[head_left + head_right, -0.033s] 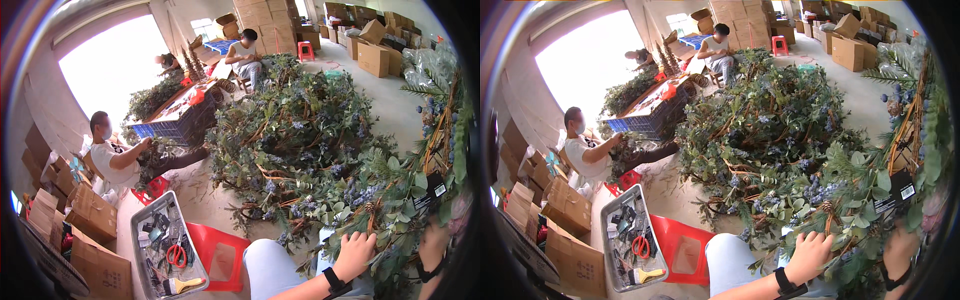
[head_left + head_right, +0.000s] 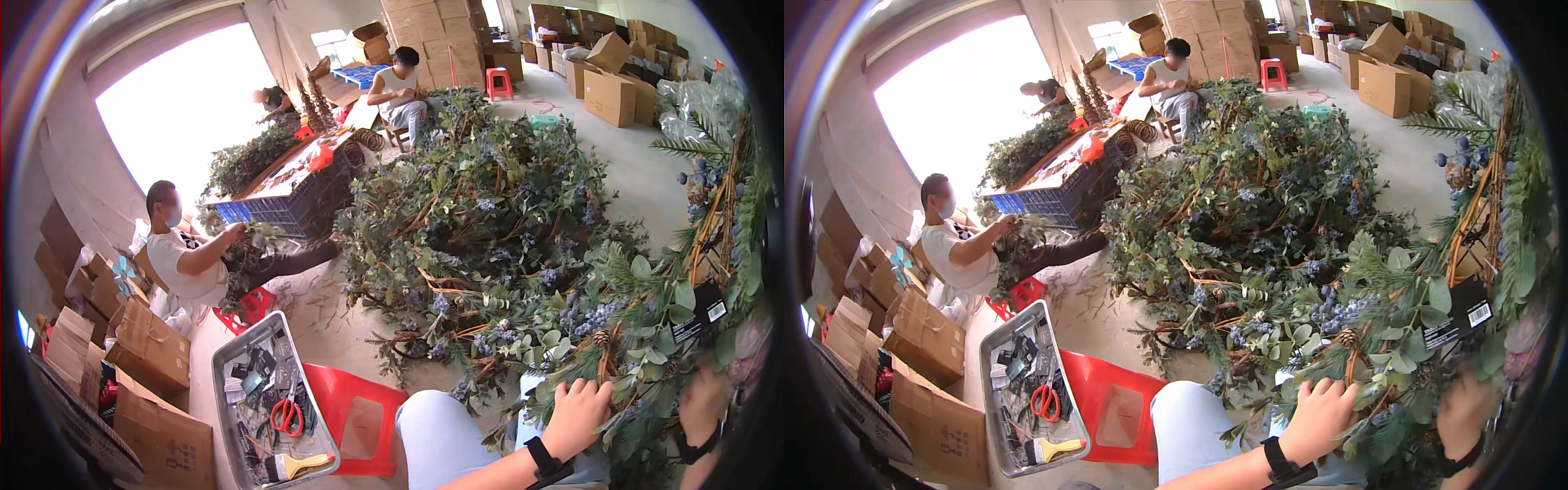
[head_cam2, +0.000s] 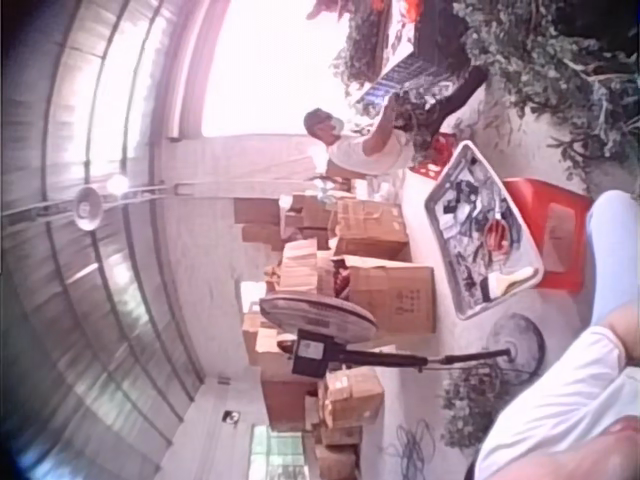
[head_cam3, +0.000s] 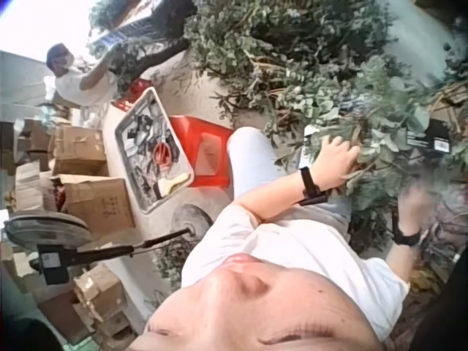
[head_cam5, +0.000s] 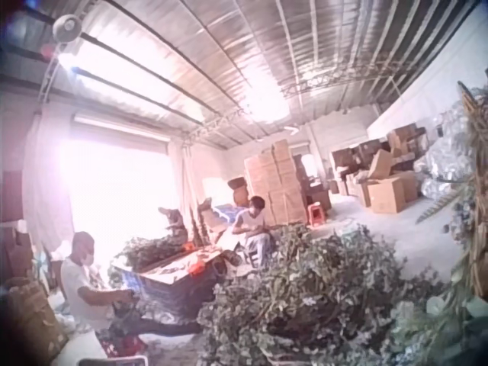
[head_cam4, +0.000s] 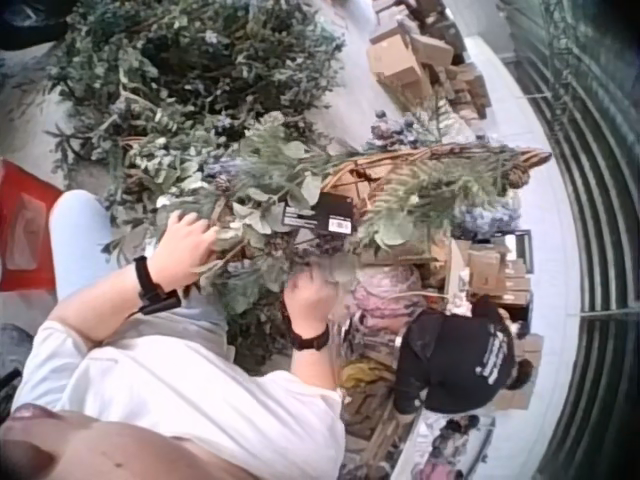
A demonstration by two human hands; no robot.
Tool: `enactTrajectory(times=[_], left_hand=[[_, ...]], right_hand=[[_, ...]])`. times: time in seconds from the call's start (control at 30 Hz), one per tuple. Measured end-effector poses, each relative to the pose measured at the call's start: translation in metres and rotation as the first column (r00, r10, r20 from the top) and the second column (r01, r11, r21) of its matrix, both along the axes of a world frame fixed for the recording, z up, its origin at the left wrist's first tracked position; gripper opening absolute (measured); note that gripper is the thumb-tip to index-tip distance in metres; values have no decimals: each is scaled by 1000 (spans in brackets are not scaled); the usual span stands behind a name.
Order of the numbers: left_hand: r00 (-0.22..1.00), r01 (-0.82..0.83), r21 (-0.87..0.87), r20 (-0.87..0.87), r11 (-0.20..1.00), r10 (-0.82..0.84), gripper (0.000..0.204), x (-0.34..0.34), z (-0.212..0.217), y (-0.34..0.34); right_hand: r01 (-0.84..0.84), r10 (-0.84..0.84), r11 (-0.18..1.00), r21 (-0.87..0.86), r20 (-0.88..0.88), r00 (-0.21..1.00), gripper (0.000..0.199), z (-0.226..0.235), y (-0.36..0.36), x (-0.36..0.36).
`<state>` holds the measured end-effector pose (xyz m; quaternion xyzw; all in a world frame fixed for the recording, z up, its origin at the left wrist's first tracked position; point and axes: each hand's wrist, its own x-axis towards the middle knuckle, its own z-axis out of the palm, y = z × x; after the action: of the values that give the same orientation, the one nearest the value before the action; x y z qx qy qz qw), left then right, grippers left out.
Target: Assembling artificial floral and pine wreaths in a manufacturing workshop.
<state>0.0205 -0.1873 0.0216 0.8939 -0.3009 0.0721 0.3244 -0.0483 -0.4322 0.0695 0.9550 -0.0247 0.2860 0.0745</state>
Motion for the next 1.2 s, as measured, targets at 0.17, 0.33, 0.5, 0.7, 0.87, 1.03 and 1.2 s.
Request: enactTrajectory(times=[0.17, 0.33, 0.5, 0.7, 0.87, 1.03, 1.2], left_hand=[[1000, -18, -13, -6, 1000, 18, 33, 0, -5, 4], [998, -13, 15, -60, 1000, 13, 40, -5, -2, 8], [998, 67, 74, 16, 995, -68, 33, 3, -4, 4], [1000, 11, -131, -19, 991, -13, 18, 14, -14, 23], [995, 57, -85, 82, 995, -50, 13, 16, -1, 16], [990, 56, -53, 130, 997, -48, 14, 15, 0, 12], [995, 19, -46, 98, 999, -15, 15, 13, -10, 14]], right_hand=[[-289, 286, 929, 230, 45, 957, 10, -4, 41, 7], [-258, 289, 766, 588, 43, 956, 8, -7, 36, -7], [-8, 231, 191, 981, -37, 972, 10, -11, 8, -20], [65, 439, 257, 964, -177, 881, 22, 14, 49, 26], [238, 450, 412, 879, -424, 786, 24, 34, 38, 23], [-38, 437, 470, 882, -195, 878, 25, 26, 44, 21], [-210, 414, 607, 767, -79, 907, 20, 25, 48, 17]])
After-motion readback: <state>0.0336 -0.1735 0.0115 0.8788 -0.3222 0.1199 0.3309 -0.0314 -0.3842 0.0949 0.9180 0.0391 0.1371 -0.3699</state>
